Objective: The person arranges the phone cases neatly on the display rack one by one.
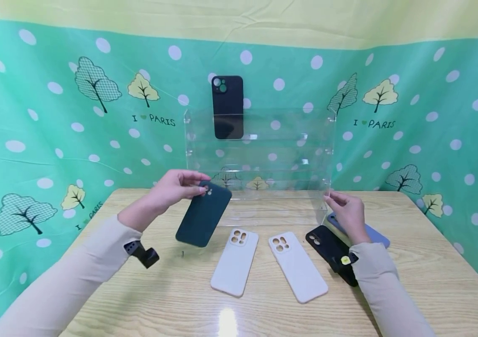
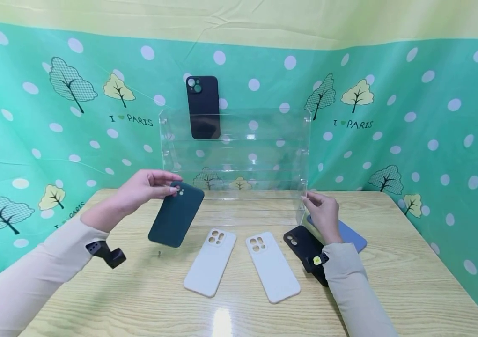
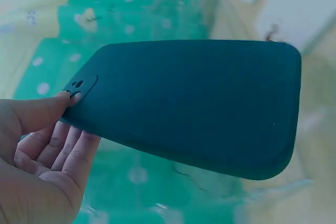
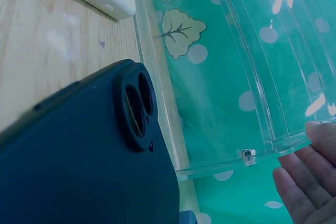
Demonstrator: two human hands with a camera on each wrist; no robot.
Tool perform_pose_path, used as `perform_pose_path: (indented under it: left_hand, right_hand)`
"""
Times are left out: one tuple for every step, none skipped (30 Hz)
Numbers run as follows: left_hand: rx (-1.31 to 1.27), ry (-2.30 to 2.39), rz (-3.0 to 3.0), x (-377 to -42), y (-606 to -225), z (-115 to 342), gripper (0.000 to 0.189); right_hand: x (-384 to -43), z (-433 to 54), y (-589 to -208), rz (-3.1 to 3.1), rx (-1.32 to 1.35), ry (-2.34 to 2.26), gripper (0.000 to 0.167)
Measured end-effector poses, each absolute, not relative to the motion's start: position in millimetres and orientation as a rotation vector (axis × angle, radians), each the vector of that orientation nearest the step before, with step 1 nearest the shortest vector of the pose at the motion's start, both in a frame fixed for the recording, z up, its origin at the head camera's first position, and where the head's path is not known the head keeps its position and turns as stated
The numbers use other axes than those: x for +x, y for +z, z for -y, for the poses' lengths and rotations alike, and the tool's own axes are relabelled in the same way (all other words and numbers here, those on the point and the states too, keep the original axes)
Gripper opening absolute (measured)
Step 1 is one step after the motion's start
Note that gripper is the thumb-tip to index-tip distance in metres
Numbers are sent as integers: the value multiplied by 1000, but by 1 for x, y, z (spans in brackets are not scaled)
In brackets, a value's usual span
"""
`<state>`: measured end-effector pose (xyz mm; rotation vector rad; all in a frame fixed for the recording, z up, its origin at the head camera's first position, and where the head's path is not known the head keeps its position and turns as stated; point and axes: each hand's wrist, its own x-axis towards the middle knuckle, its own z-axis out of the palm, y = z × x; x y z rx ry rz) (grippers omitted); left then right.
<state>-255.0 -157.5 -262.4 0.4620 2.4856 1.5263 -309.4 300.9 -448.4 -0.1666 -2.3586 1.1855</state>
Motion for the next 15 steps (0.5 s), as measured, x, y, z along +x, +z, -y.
perform_pose_path:
  left_hand:
    - [476, 1539, -2488, -256, -256, 154, 37]
    - [487, 1555, -2489, -257, -251, 150, 37]
    - [493, 1571, -2490, -259, -245, 146, 36]
    - [498, 1584, -2490, -260, -239, 142, 36]
    - [505, 1597, -2490, -261, -234, 138, 35]
    - [507, 1609, -2494, -262, -228, 134, 35]
    - [510, 1625, -2495, -264, -223, 129, 35]
    - [503, 1647, -2492, -265, -217, 124, 35]
    - [503, 1668, -2491, -267, -212, 119, 34]
    - [509, 1692, -2487, -268, -206, 114, 34]
    - [514, 1717, -2483, -270, -201, 109, 33]
    - [517, 1741, -2478, -272, -196, 104, 32]
    - [522, 1768, -2473, -274, -190, 99, 32]
    - [525, 1791, -2470, -277, -185, 95, 31]
    - [529, 1807, -2470, -279, -180, 90, 31]
  right_hand:
    - [-309, -301, -448, 2356, -164, 1182, 49]
    - [-308, -301, -448, 2353, -161, 1181, 50]
    - [-308, -301, -448, 2348, -158, 1184, 50]
    - [-309, -301, -448, 2346, -159, 1184, 49]
    - [-309, -301, -449, 2346, -161, 1184, 49]
    - [-309, -301, -449, 2343, -159, 1185, 48]
    - [-310, -301, -450, 2341, -161, 1188, 47]
    - [-310, -301, -450, 2341, -164, 1191, 47]
    - [-311, -302, -450, 2342, -164, 1193, 46]
    - [-311, -302, -450, 2341, -165, 1195, 45]
    - [-311, -302, -450, 2339, -163, 1199, 45]
    - [-311, -302, -449, 2340, -162, 1199, 44]
    - [-310, -302, -448, 2336, -149, 1218, 44]
    - [-310, -302, -447, 2335, -148, 1222, 44]
    - [-309, -301, -447, 2334, -144, 1224, 44]
